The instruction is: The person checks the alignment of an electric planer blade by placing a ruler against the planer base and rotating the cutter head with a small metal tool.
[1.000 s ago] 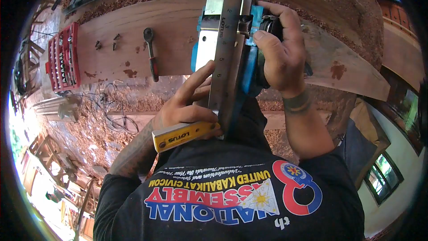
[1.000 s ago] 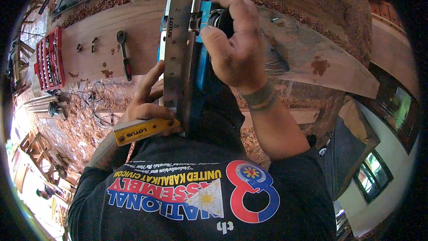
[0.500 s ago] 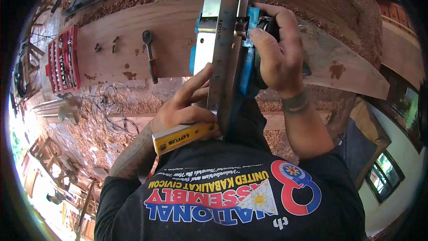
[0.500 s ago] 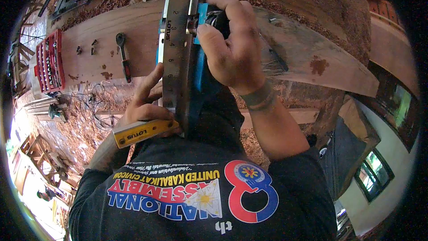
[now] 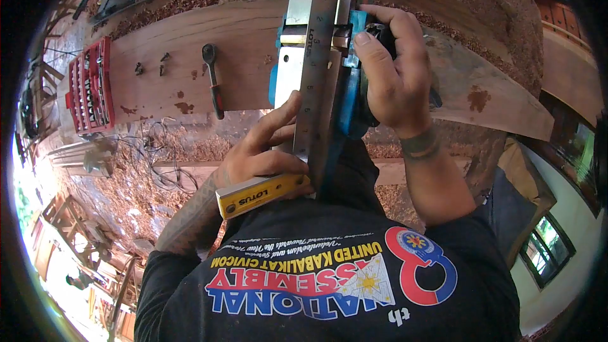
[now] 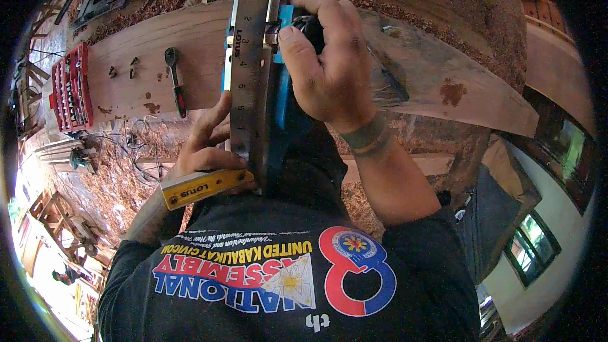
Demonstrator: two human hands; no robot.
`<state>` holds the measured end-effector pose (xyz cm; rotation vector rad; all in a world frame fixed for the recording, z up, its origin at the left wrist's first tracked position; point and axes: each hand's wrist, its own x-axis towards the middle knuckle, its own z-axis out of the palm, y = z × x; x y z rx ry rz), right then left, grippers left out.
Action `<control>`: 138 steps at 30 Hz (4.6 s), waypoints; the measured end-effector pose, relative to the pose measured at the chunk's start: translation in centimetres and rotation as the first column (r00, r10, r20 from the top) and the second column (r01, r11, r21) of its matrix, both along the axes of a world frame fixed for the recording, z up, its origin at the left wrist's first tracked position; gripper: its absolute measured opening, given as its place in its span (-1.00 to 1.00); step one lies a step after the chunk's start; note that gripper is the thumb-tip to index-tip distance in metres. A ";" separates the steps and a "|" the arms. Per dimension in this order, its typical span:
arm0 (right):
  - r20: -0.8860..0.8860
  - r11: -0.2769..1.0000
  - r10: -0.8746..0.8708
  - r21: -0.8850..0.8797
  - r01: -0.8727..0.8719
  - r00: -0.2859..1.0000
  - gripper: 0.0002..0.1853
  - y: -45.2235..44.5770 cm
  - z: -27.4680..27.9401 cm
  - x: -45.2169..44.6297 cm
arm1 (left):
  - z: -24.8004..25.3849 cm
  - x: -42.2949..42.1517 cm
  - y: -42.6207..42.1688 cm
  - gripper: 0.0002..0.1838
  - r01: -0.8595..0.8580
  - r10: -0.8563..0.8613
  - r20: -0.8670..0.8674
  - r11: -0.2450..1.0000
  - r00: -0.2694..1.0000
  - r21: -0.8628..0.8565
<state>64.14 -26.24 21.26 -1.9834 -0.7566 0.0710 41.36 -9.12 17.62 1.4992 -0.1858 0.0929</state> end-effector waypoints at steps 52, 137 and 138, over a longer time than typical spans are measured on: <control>0.001 1.000 -0.002 0.024 0.002 1.000 -0.66 -0.1 -0.5 0.4 | 0.3 0.1 0.2 -0.64 -0.007 0.006 0.008 0.998 1.000 0.063; 0.034 0.999 -0.043 -0.006 0.043 0.998 -0.60 -3.4 0.1 4.0 | -5.8 6.9 -1.9 -0.57 -0.456 0.448 0.191 0.890 0.874 -0.002; 0.007 0.982 -0.103 -0.156 0.103 0.995 -0.59 -4.6 0.9 5.4 | -5.2 7.2 -1.8 -0.57 -0.463 0.448 0.247 0.886 0.859 0.003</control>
